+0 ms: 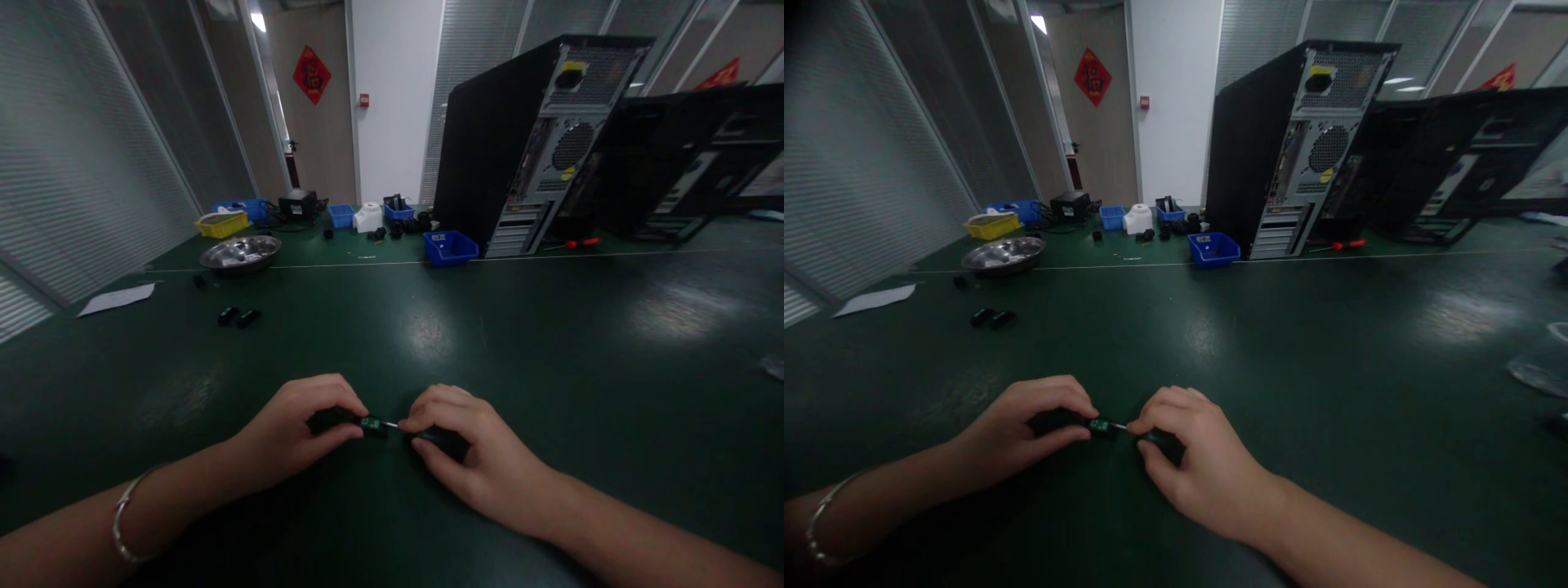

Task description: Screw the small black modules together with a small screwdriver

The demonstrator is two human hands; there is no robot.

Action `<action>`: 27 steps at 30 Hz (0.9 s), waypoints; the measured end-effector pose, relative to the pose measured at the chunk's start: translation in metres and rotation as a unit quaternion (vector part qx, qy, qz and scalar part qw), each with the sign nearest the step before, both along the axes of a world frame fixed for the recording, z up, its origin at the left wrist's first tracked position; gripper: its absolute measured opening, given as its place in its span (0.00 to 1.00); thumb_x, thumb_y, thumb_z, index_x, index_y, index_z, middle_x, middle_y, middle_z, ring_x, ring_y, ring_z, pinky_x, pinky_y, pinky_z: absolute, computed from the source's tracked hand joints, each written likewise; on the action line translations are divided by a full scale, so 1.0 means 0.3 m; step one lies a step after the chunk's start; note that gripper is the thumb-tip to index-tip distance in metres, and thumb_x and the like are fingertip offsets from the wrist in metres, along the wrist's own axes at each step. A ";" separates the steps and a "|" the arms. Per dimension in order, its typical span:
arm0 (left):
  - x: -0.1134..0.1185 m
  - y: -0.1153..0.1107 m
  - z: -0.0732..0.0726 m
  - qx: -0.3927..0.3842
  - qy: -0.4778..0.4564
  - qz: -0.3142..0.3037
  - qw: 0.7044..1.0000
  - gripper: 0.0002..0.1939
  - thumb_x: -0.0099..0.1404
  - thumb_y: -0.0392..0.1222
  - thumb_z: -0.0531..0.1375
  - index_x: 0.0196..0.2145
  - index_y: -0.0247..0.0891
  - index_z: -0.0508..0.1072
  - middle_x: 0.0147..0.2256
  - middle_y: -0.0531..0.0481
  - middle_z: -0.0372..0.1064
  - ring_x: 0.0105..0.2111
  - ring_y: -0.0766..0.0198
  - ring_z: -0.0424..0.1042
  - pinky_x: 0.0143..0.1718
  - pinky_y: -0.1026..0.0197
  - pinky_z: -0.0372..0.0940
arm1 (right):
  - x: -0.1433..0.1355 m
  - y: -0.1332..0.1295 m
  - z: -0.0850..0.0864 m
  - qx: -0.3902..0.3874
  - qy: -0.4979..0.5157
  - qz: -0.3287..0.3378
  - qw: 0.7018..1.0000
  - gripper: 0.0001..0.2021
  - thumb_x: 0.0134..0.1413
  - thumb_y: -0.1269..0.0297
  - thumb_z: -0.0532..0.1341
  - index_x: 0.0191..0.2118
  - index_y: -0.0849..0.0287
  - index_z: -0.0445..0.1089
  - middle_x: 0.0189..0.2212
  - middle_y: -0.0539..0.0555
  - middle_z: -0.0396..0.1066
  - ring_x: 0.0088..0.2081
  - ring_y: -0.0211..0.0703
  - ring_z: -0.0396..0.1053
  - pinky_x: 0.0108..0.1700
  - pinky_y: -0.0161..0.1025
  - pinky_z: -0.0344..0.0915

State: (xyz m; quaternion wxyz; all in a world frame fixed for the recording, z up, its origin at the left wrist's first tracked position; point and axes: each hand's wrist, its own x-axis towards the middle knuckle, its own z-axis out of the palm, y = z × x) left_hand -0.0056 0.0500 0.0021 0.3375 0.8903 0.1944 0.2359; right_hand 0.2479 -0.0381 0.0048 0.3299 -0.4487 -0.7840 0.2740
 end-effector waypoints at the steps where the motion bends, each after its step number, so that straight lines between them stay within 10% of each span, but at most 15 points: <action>1: 0.001 0.001 0.002 -0.006 0.002 0.002 1.000 0.08 0.66 0.31 0.64 0.43 0.37 0.76 0.38 0.48 0.74 0.38 0.62 0.74 0.41 0.62 0.67 | 0.000 -0.001 0.000 0.000 0.003 0.002 1.000 0.10 0.56 0.76 0.60 0.41 0.59 0.75 0.38 0.56 0.74 0.41 0.48 0.71 0.44 0.46 0.65; 27: 0.004 -0.004 0.014 -0.045 0.008 -0.002 0.999 0.07 0.66 0.32 0.63 0.42 0.37 0.76 0.37 0.49 0.73 0.37 0.62 0.73 0.39 0.61 0.68 | 0.001 0.001 0.008 -0.001 0.080 0.005 0.997 0.11 0.58 0.75 0.61 0.44 0.58 0.76 0.39 0.57 0.75 0.42 0.48 0.73 0.45 0.45 0.68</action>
